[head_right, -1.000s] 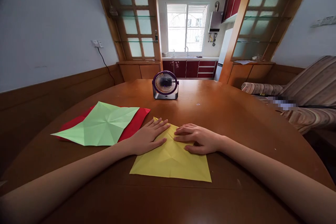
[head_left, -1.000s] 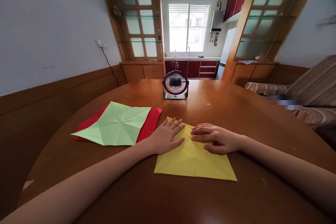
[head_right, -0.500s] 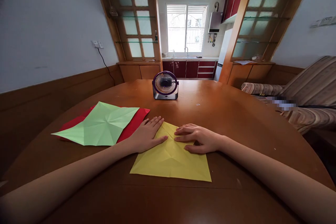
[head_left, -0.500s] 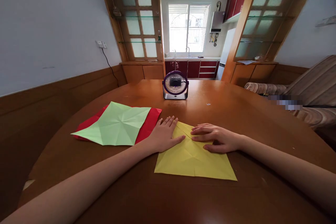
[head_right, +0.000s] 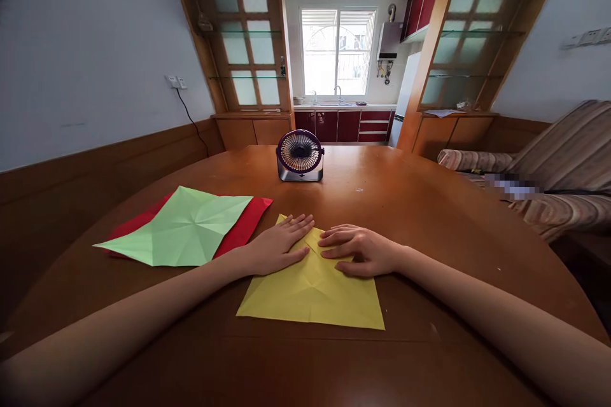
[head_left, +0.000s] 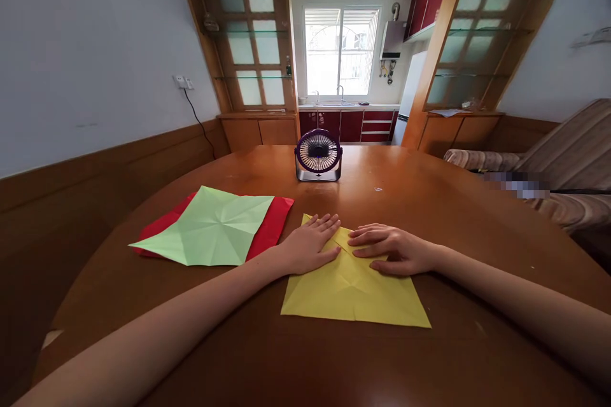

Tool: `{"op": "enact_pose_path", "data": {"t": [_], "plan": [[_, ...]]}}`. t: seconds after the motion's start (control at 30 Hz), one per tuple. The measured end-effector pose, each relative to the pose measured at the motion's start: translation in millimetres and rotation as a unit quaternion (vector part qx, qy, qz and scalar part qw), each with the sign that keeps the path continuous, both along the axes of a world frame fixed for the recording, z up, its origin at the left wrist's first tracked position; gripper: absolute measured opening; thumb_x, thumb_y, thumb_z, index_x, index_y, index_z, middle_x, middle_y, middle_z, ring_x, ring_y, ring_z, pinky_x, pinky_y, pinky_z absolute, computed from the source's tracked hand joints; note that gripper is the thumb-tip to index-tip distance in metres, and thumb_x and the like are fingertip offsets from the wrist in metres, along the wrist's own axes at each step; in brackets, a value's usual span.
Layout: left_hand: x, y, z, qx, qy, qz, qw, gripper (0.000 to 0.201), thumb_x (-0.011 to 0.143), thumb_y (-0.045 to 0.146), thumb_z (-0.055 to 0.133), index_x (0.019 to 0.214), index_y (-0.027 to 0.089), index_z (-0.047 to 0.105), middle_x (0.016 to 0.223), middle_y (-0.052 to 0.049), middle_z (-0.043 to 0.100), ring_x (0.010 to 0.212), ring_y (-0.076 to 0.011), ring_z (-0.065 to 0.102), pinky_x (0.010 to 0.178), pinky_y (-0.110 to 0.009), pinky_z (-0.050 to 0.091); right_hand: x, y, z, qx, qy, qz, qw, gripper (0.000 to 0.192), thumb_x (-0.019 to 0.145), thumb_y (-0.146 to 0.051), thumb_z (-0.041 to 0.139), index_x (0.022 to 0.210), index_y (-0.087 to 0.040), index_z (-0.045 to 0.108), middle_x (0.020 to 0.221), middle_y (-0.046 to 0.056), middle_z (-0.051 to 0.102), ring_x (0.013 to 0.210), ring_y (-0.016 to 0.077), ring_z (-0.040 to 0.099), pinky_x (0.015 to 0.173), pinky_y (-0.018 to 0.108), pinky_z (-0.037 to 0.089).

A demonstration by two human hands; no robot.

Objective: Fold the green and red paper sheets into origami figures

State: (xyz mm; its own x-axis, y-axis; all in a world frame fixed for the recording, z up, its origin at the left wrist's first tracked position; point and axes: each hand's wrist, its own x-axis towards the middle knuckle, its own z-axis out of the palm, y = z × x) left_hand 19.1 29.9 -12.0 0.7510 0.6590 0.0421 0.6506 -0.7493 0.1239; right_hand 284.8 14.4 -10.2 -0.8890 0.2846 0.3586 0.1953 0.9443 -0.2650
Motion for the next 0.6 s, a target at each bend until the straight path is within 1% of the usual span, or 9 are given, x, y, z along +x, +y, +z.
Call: {"op": "enact_pose_path", "data": {"t": [0.1,0.2,0.3,0.43,0.53,0.6], "plan": [[4.4,-4.2,3.5,-0.011,0.005,-0.014,1.000,0.066,0.098,0.053,0.032,0.153,0.018,0.023,0.159,-0.008,0.013,0.148,-0.0249,0.008,0.120,-0.041,0.011,-0.3,-0.7,0.4,0.015,0.003,-0.002,1.000,0.043,0.091,-0.026,0.058,0.133,-0.024,0.056,0.132,0.011,0.060,0.127,0.0228,0.052,0.111,0.050,0.036],[7.9,-7.5,5.9,-0.016,0.010,-0.004,1.000,0.063,0.097,0.054,0.034,0.152,0.024,0.026,0.159,-0.007,0.013,0.148,-0.0281,0.008,0.119,-0.046,0.012,-0.7,-1.5,0.7,0.025,0.008,-0.002,1.000,0.042,0.091,-0.026,0.058,0.133,-0.024,0.057,0.128,0.011,0.062,0.123,0.0224,0.054,0.110,0.049,0.036],[8.2,-6.2,4.8,-0.014,-0.007,0.004,1.000,0.058,0.098,0.052,0.029,0.150,0.026,0.030,0.159,-0.005,0.017,0.148,-0.0253,0.011,0.119,-0.044,0.014,-0.8,-1.8,0.7,0.018,0.010,0.000,1.000,0.042,0.091,-0.026,0.057,0.133,-0.024,0.057,0.128,0.012,0.061,0.123,0.0229,0.054,0.107,0.048,0.039],[-1.5,2.0,0.6,0.008,-0.027,0.009,1.000,0.052,0.100,0.047,0.025,0.148,0.029,0.033,0.158,-0.001,0.022,0.147,-0.0227,0.017,0.119,-0.046,0.015,-0.3,-1.5,-0.1,0.004,0.014,0.002,1.000,0.042,0.091,-0.026,0.057,0.133,-0.023,0.057,0.129,0.012,0.061,0.122,0.0235,0.054,0.105,0.048,0.041],[-14.3,8.1,0.2,0.030,-0.017,0.036,0.999,0.052,0.100,0.047,0.025,0.147,0.028,0.036,0.156,-0.002,0.026,0.146,-0.0228,0.022,0.118,-0.045,0.016,0.3,-0.8,-1.2,0.001,0.016,0.000,1.000,0.042,0.091,-0.026,0.057,0.133,-0.023,0.057,0.127,0.012,0.062,0.121,0.0239,0.054,0.104,0.048,0.042],[-20.6,9.8,1.8,0.055,-0.003,0.053,0.997,0.053,0.099,0.046,0.026,0.146,0.026,0.039,0.154,-0.003,0.032,0.144,-0.0234,0.026,0.119,-0.046,0.013,0.7,-0.5,-1.8,0.000,0.015,-0.001,1.000,0.042,0.091,-0.026,0.057,0.133,-0.023,0.057,0.127,0.013,0.062,0.121,0.0241,0.054,0.104,0.049,0.042]]}}
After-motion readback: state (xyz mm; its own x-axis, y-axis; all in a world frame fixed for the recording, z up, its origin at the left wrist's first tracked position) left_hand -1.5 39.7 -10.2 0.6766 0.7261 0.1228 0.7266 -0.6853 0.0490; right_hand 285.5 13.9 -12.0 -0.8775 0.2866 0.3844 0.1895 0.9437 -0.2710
